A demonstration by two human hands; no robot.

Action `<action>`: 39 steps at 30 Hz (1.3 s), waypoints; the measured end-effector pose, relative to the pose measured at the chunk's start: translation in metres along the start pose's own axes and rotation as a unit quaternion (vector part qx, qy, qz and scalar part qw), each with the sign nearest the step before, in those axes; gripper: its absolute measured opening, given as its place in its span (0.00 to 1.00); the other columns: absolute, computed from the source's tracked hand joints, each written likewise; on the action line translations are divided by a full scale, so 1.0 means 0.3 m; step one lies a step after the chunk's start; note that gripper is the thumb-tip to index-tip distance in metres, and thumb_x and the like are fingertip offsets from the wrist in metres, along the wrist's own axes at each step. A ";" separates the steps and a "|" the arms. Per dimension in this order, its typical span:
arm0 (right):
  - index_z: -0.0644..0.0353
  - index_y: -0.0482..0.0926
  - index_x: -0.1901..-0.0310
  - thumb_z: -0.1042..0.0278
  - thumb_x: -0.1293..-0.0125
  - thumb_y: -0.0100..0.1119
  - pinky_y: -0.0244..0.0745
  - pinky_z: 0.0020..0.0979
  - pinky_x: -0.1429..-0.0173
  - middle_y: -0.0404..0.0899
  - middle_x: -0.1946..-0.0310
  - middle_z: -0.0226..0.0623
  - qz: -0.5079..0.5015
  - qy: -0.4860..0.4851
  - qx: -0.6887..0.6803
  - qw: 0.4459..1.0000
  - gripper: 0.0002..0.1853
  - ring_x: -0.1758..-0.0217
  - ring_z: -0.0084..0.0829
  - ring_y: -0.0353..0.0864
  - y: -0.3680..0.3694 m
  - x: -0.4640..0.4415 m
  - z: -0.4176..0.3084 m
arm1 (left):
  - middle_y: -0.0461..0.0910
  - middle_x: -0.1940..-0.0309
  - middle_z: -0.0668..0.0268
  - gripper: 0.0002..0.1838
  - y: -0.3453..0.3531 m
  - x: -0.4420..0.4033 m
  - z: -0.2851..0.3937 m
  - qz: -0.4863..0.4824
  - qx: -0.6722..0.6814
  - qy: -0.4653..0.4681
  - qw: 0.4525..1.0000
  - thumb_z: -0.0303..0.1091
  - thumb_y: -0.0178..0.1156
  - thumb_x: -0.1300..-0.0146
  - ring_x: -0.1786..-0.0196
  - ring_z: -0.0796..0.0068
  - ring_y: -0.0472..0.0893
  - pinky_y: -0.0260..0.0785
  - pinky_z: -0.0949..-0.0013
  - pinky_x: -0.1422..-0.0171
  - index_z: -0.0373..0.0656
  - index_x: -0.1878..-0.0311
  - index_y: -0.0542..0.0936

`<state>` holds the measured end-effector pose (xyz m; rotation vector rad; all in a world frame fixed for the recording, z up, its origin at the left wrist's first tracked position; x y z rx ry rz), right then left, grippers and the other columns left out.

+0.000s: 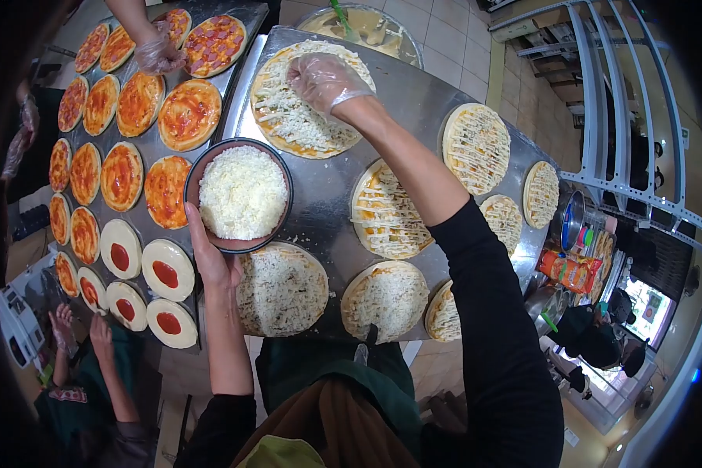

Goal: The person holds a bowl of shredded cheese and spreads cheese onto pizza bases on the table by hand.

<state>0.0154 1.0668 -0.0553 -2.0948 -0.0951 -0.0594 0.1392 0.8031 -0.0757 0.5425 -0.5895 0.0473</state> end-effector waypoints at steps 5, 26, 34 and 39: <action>0.59 0.82 0.56 0.62 0.34 0.60 0.75 0.38 0.57 0.84 0.66 0.44 0.010 0.023 -0.037 0.999 0.11 0.66 0.38 0.81 -0.039 0.020 0.040 | 0.68 0.35 0.55 0.34 0.000 0.001 -0.002 0.006 0.000 0.008 1.000 0.56 0.44 0.24 0.34 0.64 0.73 0.68 0.63 0.32 0.35 0.30 0.60; 0.59 0.83 0.51 0.67 0.33 0.58 0.79 0.40 0.49 0.84 0.59 0.45 -0.049 -0.031 -0.018 0.998 0.12 0.58 0.41 0.83 0.048 0.046 -0.146 | 0.68 0.33 0.57 0.35 -0.022 0.025 0.025 0.000 0.004 0.005 1.000 0.58 0.43 0.25 0.33 0.63 0.72 0.66 0.60 0.30 0.39 0.28 0.61; 0.64 0.78 0.62 0.80 0.45 0.57 0.81 0.36 0.54 0.79 0.61 0.47 0.030 -0.194 0.045 0.980 0.08 0.58 0.44 0.83 0.098 0.120 -0.238 | 0.68 0.34 0.55 0.33 -0.032 0.032 0.041 0.009 0.007 0.012 1.000 0.55 0.43 0.24 0.33 0.64 0.72 0.67 0.62 0.30 0.37 0.29 0.61; 0.62 0.83 0.53 0.74 0.34 0.51 0.81 0.31 0.59 0.85 0.62 0.46 -0.054 -0.052 -0.071 0.995 0.13 0.67 0.36 0.83 0.042 0.035 -0.174 | 0.68 0.34 0.55 0.33 -0.043 0.030 0.044 0.007 0.011 0.007 1.000 0.55 0.43 0.24 0.34 0.64 0.72 0.67 0.62 0.31 0.36 0.29 0.61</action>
Point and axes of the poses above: each hand's wrist, its own x-axis away from the middle knuckle, its own y-axis out of the palm, z = x × y, the point moved 7 cm from there along -x, towards the middle knuckle
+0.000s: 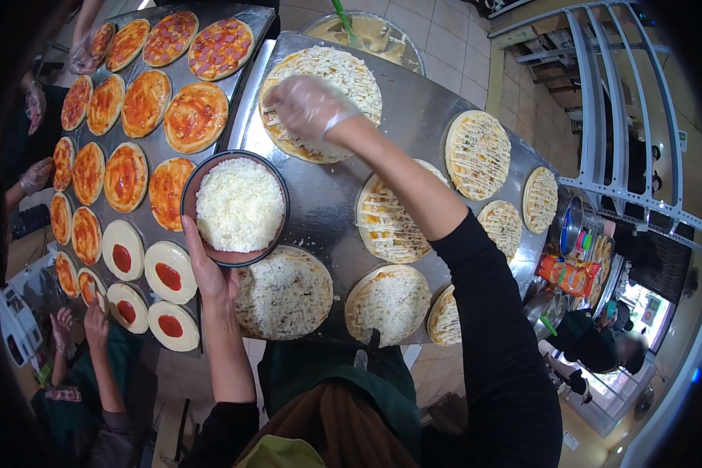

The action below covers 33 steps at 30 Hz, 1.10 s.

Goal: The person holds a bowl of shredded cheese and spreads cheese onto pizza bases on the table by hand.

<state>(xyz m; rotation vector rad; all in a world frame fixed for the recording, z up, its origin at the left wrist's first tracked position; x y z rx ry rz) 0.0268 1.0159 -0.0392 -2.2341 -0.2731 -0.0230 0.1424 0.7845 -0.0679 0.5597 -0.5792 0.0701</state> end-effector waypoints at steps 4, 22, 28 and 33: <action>0.60 0.84 0.52 0.72 0.34 0.55 0.80 0.31 0.63 0.85 0.60 0.46 0.043 0.037 0.029 0.998 0.12 0.69 0.32 0.82 -0.102 -0.087 0.110 | 0.68 0.34 0.56 0.33 -0.004 0.004 0.004 0.013 -0.005 0.000 1.000 0.55 0.44 0.24 0.34 0.65 0.73 0.67 0.62 0.31 0.36 0.30 0.62; 0.62 0.83 0.55 0.73 0.35 0.55 0.80 0.33 0.59 0.85 0.69 0.43 0.079 -0.015 0.180 0.980 0.10 0.66 0.33 0.84 -0.190 -0.115 0.115 | 0.68 0.33 0.57 0.34 0.026 -0.030 -0.002 -0.021 -0.031 -0.002 0.999 0.57 0.44 0.25 0.33 0.62 0.72 0.66 0.59 0.30 0.39 0.28 0.61; 0.62 0.80 0.47 0.58 0.28 0.54 0.82 0.37 0.52 0.83 0.60 0.44 -0.056 -0.064 -0.047 0.995 0.17 0.57 0.38 0.85 -0.035 0.149 -0.248 | 0.72 0.40 0.55 0.27 0.100 -0.068 -0.010 -0.055 -0.050 0.056 0.996 0.50 0.43 0.22 0.38 0.68 0.74 0.67 0.64 0.33 0.36 0.34 0.65; 0.63 0.75 0.47 0.72 0.36 0.60 0.79 0.39 0.48 0.78 0.55 0.49 -0.036 -0.214 0.029 0.976 0.16 0.52 0.46 0.81 0.089 0.270 -0.318 | 0.72 0.41 0.55 0.27 0.153 -0.070 -0.053 -0.063 -0.063 0.012 0.996 0.51 0.42 0.22 0.40 0.67 0.75 0.68 0.64 0.34 0.36 0.35 0.65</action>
Point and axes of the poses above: each hand's wrist, its own x-axis away from the middle knuckle, its own y-axis out of the palm, z = x × y, the point moved 7 cm from there along -x, towards the middle knuckle
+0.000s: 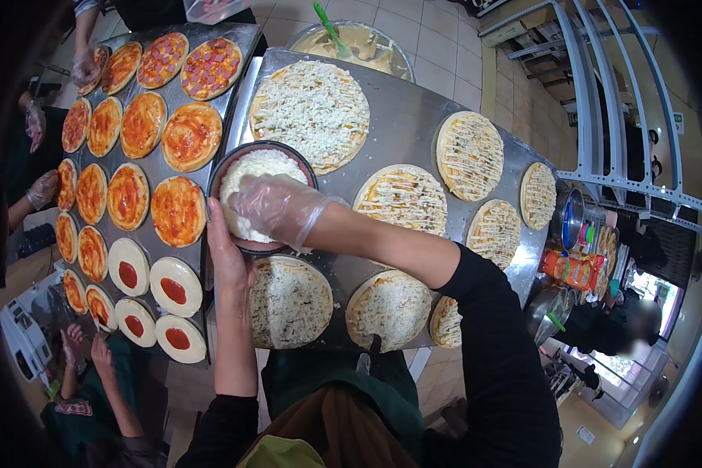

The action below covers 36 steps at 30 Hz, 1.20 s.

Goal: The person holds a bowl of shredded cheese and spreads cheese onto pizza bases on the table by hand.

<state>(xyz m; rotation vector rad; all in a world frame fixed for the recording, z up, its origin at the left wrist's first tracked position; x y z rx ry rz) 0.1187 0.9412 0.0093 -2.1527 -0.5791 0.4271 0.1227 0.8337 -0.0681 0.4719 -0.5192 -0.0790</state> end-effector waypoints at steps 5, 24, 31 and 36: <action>0.64 0.78 0.51 0.67 0.32 0.59 0.76 0.44 0.46 0.82 0.56 0.43 0.038 0.085 -0.125 0.988 0.13 0.54 0.43 0.83 -0.013 0.045 0.118 | 0.72 0.41 0.54 0.27 0.008 -0.010 -0.037 -0.007 0.012 -0.019 1.000 0.51 0.43 0.22 0.39 0.67 0.75 0.68 0.64 0.35 0.37 0.34 0.65; 0.56 0.85 0.57 0.66 0.38 0.60 0.77 0.35 0.55 0.85 0.66 0.41 0.080 0.263 0.072 0.959 0.10 0.64 0.35 0.83 -0.250 -0.143 0.710 | 0.71 0.38 0.55 0.30 -0.056 0.029 0.002 0.018 0.050 -0.019 0.998 0.52 0.45 0.23 0.38 0.66 0.75 0.71 0.63 0.34 0.37 0.31 0.62; 0.59 0.85 0.60 0.67 0.37 0.62 0.76 0.32 0.58 0.84 0.70 0.38 0.079 0.311 0.004 0.947 0.08 0.66 0.30 0.81 -0.264 -0.018 0.809 | 0.67 0.32 0.55 0.34 -0.069 0.040 0.032 0.024 0.049 -0.023 0.998 0.56 0.45 0.25 0.33 0.62 0.72 0.67 0.58 0.30 0.38 0.28 0.60; 0.60 0.85 0.64 0.69 0.41 0.61 0.76 0.38 0.57 0.84 0.69 0.45 0.089 0.275 0.022 0.957 0.07 0.66 0.42 0.82 -0.231 0.033 0.808 | 0.67 0.32 0.56 0.34 -0.059 0.041 0.047 0.012 0.039 -0.019 0.999 0.56 0.45 0.25 0.32 0.62 0.71 0.65 0.58 0.29 0.39 0.28 0.60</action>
Point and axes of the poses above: each hand's wrist, its own x-axis away from the middle knuckle, its own y-axis out of the palm, z = x × y, the point moved 7 cm from there along -x, towards the middle knuckle
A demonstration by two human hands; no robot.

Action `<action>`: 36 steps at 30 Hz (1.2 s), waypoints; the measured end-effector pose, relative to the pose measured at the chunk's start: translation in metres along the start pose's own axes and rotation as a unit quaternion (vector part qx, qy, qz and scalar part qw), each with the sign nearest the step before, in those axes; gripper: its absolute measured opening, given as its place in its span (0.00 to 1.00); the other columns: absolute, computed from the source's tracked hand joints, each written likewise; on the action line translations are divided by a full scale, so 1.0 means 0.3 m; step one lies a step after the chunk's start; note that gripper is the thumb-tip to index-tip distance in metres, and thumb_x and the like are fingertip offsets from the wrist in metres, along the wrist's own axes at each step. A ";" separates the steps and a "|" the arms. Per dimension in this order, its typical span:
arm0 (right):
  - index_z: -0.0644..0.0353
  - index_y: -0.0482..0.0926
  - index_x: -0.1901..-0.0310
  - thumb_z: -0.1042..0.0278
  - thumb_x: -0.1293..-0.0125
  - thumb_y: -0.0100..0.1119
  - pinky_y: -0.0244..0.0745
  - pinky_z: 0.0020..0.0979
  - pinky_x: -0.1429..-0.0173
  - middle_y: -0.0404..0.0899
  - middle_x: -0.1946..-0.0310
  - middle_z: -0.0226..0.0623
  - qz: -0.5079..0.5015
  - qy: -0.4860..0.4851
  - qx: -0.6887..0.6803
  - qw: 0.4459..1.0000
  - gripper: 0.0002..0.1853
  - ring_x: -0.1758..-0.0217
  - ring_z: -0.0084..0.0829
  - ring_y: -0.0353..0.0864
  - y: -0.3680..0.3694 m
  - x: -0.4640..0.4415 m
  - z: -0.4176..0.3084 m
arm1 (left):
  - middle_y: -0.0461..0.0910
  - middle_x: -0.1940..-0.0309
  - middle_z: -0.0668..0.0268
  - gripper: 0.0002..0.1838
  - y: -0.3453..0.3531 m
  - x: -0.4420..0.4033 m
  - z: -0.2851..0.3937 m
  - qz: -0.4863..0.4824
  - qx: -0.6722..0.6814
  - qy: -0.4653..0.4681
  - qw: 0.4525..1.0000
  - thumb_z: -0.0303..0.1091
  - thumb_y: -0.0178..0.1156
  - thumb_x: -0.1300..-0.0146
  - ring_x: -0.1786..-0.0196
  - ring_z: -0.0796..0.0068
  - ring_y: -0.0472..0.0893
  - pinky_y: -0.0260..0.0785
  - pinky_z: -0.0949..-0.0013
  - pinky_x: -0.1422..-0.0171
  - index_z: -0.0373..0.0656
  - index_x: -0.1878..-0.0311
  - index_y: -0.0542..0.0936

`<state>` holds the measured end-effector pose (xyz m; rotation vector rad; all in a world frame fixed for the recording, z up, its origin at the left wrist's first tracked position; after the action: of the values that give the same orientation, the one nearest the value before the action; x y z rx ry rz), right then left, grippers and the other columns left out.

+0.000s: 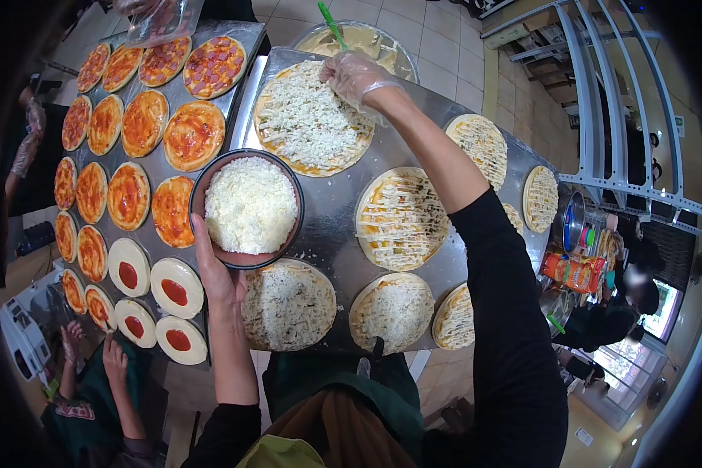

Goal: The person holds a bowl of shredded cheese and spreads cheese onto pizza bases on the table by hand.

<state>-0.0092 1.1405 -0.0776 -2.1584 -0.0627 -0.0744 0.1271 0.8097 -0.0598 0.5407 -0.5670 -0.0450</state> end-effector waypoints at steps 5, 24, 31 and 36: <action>0.60 0.85 0.62 0.68 0.40 0.62 0.76 0.38 0.58 0.84 0.68 0.46 -0.011 0.068 0.009 0.998 0.08 0.66 0.41 0.81 -0.032 0.022 -0.028 | 0.67 0.32 0.57 0.34 0.005 0.011 0.006 0.000 -0.004 -0.006 1.000 0.57 0.45 0.25 0.32 0.62 0.71 0.65 0.58 0.28 0.40 0.27 0.60; 0.61 0.82 0.53 0.69 0.32 0.60 0.76 0.30 0.51 0.83 0.64 0.38 0.018 0.163 -0.061 0.985 0.10 0.61 0.26 0.81 -0.026 0.426 -0.066 | 0.68 0.33 0.57 0.32 0.000 0.057 0.044 0.029 0.004 0.010 1.000 0.55 0.43 0.24 0.33 0.65 0.72 0.65 0.61 0.30 0.38 0.29 0.61; 0.61 0.83 0.52 0.64 0.32 0.60 0.77 0.31 0.56 0.85 0.67 0.37 0.054 0.187 -0.133 0.972 0.12 0.66 0.25 0.81 -0.063 0.331 -0.014 | 0.68 0.33 0.57 0.32 0.006 0.065 0.031 0.027 0.003 0.003 1.000 0.54 0.43 0.23 0.33 0.65 0.71 0.65 0.61 0.30 0.38 0.28 0.60; 0.60 0.83 0.53 0.63 0.33 0.60 0.75 0.31 0.59 0.84 0.68 0.38 0.052 0.126 -0.035 0.990 0.12 0.68 0.26 0.79 -0.081 0.119 0.118 | 0.67 0.33 0.57 0.32 0.014 0.080 0.036 0.026 0.010 0.001 1.000 0.54 0.42 0.23 0.32 0.65 0.71 0.65 0.60 0.29 0.38 0.28 0.60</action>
<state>0.0258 1.1839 -0.0743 -2.2006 0.2003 -0.2928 0.1412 0.8036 -0.0382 0.5446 -0.5808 0.0109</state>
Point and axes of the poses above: each hand's wrist, its own x-axis away from the middle knuckle, its own y-axis out of the palm, z = x × y, the point moved 7 cm from there along -x, towards the middle knuckle
